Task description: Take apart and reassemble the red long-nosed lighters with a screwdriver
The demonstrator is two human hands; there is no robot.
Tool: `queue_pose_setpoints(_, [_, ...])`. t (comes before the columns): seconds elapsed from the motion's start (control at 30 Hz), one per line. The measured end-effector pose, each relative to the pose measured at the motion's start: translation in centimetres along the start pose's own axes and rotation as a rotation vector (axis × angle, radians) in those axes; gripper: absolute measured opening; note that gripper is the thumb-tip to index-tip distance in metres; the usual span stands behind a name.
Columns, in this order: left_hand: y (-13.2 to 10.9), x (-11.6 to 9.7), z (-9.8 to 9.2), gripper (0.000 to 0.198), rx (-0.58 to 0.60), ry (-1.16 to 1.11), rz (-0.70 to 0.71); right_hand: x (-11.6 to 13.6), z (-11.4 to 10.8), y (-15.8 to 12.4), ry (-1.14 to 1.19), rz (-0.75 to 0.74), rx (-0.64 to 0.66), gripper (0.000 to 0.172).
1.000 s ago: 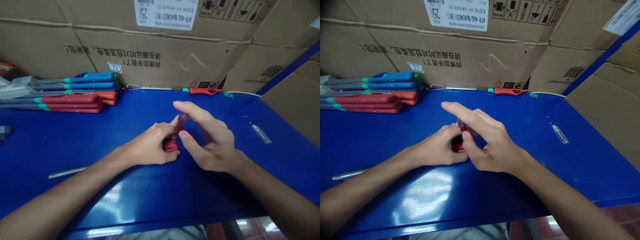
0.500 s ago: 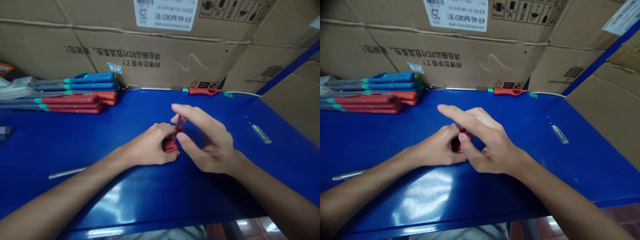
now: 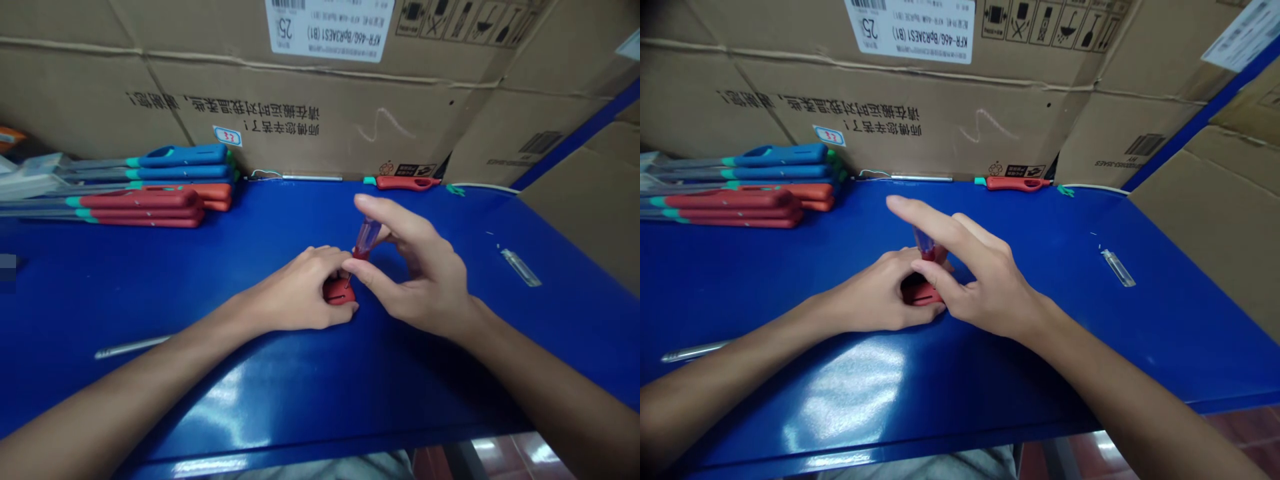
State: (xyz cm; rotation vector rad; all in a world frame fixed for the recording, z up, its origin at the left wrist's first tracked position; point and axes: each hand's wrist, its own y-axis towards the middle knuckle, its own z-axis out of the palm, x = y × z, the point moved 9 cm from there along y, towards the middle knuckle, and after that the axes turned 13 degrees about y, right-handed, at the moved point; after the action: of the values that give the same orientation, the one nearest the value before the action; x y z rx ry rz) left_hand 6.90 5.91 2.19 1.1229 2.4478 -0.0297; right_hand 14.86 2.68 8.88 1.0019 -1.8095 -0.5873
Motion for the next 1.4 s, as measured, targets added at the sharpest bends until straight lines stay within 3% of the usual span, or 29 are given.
queue_pose_setpoints(0.3, [0.1,-0.2,0.1,0.017,0.036,-0.054,0.013,0.8,0.5,0.0,0.049,0.019,0.058,0.053])
queue_pose_setpoints(1.17, [0.0,0.0,0.2,0.018,0.037,-0.033,-0.010,1.1,0.3,0.5,-0.038,-0.039,0.017,0.051])
queue_pose_setpoints(1.4, [0.1,-0.6,-0.2,0.012,-0.014,-0.064,0.059,0.1,1.1,-0.2,-0.013,0.124,0.153,0.058])
